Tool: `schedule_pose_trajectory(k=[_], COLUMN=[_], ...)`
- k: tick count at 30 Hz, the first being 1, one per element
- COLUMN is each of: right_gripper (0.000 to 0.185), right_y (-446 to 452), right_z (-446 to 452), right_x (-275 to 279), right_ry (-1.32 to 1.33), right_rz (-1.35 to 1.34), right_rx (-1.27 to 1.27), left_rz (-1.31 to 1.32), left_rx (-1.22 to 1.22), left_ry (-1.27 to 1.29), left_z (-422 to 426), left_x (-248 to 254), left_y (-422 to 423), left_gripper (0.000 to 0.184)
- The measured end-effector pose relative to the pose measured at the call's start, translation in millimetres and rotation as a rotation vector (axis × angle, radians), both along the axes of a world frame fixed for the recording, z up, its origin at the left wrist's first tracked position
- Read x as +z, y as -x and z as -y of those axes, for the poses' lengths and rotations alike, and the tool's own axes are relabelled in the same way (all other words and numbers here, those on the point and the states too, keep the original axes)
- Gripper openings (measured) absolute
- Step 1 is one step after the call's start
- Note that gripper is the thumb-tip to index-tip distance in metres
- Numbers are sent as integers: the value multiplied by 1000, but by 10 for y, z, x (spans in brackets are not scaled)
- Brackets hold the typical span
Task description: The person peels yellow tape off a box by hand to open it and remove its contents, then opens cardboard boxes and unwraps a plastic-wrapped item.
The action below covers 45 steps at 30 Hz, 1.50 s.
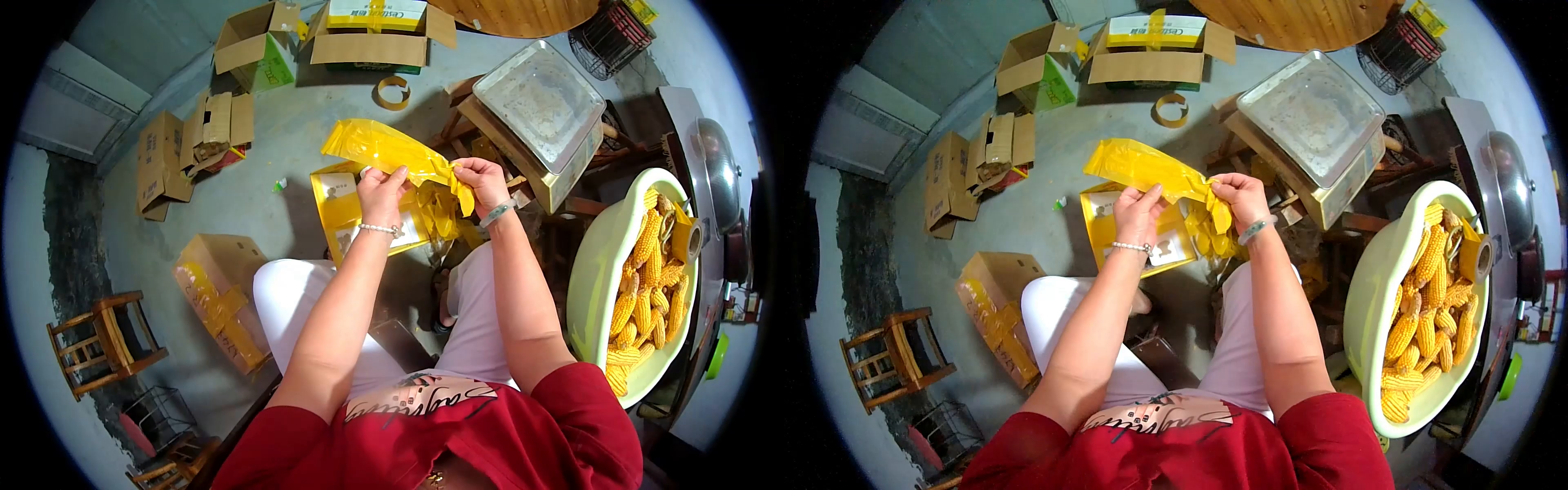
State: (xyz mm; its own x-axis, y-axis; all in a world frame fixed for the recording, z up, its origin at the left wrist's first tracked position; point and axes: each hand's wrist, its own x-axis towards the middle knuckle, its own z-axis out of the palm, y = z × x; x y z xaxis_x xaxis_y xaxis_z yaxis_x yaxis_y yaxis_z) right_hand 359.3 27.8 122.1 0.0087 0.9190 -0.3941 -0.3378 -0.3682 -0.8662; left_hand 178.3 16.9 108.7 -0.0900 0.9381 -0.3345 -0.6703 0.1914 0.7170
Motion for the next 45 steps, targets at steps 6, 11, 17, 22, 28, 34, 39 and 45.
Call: schedule_pose_trajectory(k=[6,11,17,22,28,34,39,45], right_gripper=[23,29,31,21,9,10,10,7], right_y=[-11,176,388,361,326,285,241,217], right_z=[-4,96,194,176,160,140,96,90], right_x=[-21,199,343,217,144,206,115,103], right_ry=[-35,-631,-975,-885,-769,-615,-472,-183], right_rz=[510,841,1311,1273,1129,963,839,513], right_rx=[20,-202,152,155,142,208,300,280], left_rz=[-254,-440,-239,-185,-242,-536,-629,-658], left_rx=[137,91,-67,-101,-142,-110,-214,-278], left_ry=[23,22,-64,-119,11,6,4,230], left_z=[-78,-80,-37,-57,-82,-94,-113,-84], left_x=[-97,-144,51,148,179,149,120,170], left_y=[127,185,98,148,234,313,416,454], left_gripper=[9,10,23,30,10,13,16,39])
